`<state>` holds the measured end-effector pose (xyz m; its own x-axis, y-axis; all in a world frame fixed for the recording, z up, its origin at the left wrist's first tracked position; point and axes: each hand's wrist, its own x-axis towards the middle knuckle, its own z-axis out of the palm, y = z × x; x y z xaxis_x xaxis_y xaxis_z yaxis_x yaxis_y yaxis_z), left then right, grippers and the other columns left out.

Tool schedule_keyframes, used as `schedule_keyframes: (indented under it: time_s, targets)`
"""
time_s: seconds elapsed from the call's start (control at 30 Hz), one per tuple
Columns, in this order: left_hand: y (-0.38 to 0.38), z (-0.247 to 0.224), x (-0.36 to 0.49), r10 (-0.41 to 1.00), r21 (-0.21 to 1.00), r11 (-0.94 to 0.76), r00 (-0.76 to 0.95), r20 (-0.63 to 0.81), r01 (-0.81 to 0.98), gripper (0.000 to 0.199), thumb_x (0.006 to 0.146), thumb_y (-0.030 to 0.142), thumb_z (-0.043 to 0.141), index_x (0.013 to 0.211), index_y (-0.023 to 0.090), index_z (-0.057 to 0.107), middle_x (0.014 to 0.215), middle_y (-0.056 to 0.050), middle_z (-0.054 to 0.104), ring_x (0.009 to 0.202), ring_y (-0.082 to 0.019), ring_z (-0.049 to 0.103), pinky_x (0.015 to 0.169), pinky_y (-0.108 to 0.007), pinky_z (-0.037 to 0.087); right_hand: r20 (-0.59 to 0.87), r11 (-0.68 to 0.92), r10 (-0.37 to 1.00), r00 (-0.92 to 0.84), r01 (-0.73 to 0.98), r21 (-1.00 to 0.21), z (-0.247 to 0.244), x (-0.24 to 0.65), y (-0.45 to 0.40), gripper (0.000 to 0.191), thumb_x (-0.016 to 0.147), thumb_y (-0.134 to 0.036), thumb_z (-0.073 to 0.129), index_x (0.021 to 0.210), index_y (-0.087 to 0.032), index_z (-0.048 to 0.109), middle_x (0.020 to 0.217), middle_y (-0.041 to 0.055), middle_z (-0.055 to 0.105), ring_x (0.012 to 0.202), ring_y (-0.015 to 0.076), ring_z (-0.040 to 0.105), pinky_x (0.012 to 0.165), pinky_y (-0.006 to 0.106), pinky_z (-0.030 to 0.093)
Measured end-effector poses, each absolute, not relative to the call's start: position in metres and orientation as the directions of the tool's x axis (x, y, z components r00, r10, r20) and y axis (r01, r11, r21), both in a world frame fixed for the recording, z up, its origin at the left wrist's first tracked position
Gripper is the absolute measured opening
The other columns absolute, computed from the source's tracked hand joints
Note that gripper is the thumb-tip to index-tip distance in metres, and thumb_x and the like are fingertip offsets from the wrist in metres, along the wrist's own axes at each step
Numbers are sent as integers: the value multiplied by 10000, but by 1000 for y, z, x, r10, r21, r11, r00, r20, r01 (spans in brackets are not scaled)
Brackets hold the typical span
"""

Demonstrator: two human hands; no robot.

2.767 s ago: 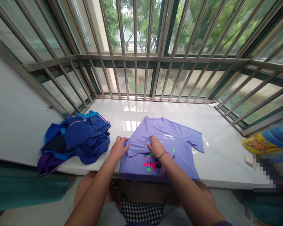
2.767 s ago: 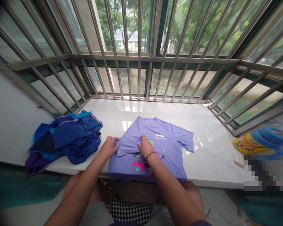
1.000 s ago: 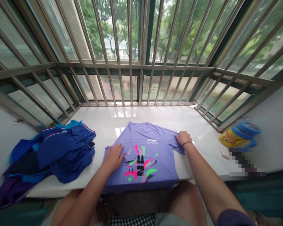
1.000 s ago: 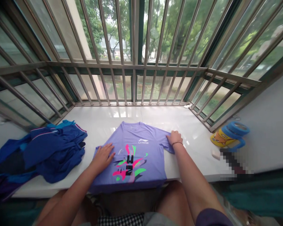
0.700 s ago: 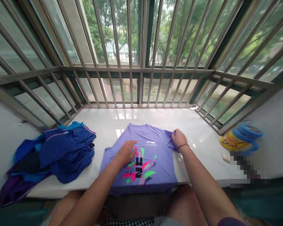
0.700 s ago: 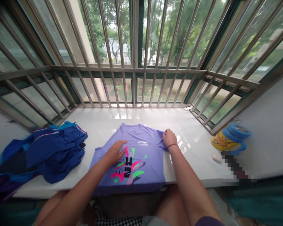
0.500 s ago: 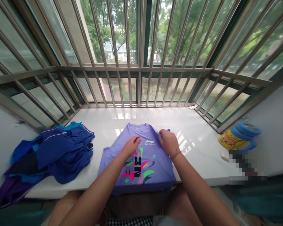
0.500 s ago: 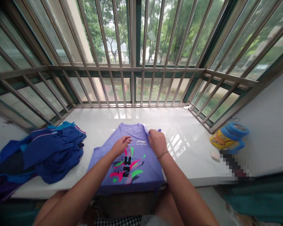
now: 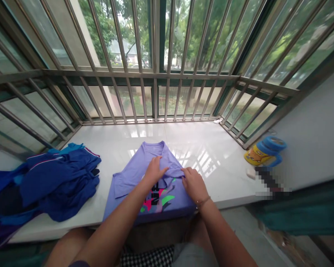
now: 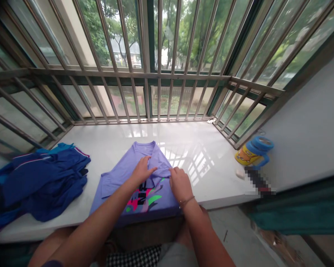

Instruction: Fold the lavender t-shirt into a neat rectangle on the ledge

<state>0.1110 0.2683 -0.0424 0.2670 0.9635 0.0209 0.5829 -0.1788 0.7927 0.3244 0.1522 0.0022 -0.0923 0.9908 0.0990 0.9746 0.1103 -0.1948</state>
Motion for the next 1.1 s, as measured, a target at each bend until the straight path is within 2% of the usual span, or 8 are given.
schedule_keyframes:
  time_s: [0.1,0.27,0.37,0.47,0.67,0.8,0.97,1.1]
  targets:
    - [245,-39,114,883,550,-453,438,170,701,724,777,478,924,1388,232,624,1499,-159,589,1407,-382,535,1181,-499,442,50,35,998,-24,971,-237,-8,351,166,392,978,-198,666,1370,-192,663,1284,136,694,1156,290,646,990,368,501]
    - [226,-40,122,895,368,-420,447,14,830,439,869,433,838,1209,189,704,1255,-163,697,1231,-379,611,1052,-469,486,30,-106,991,129,909,-402,-34,367,178,151,1024,-219,583,1053,-210,732,1046,77,734,1007,224,692,906,308,493]
    - [227,-38,127,897,407,-402,442,-5,820,153,905,229,720,1055,201,720,1153,-121,723,1153,-327,643,993,-414,486,67,-209,962,266,869,-448,-47,373,178,181,1042,-256,548,1027,-209,723,1038,85,738,966,221,693,842,308,487]
    - [230,-29,135,903,456,-403,426,55,794,217,892,106,607,1053,215,704,1095,-92,744,1107,-294,661,953,-392,480,108,-234,944,312,863,-447,-54,379,177,227,1041,-229,497,1030,-199,721,1034,111,728,972,237,688,876,334,503]
    - [221,-22,152,838,529,-512,528,137,676,268,923,138,544,1140,212,683,1046,-111,753,1061,-311,700,945,-425,508,280,200,956,-84,886,-419,-52,375,172,624,847,-77,589,1459,-198,601,1471,131,613,1378,272,546,1182,431,443]
    - [227,-29,151,701,717,-533,709,77,449,471,824,128,642,1279,250,654,1201,-62,772,1141,-262,718,1014,-373,536,199,221,967,-159,912,-345,-47,369,174,360,917,-114,652,1236,-250,749,1297,93,698,1222,267,612,1086,400,492]
    - [293,-26,152,930,725,-236,366,-24,647,358,919,263,675,1271,203,655,1242,-115,754,1157,-264,715,1006,-351,538,248,204,960,-132,934,-292,-48,367,172,179,974,-138,669,1062,-240,786,1126,71,733,1070,250,634,953,359,505]
    - [357,-28,160,986,669,-118,167,-10,734,517,936,381,732,1370,145,578,1314,-220,703,1252,-358,665,1047,-434,496,297,202,948,-116,940,-276,-56,368,165,181,998,-155,660,1082,-253,788,1137,69,738,1078,240,634,925,348,491]
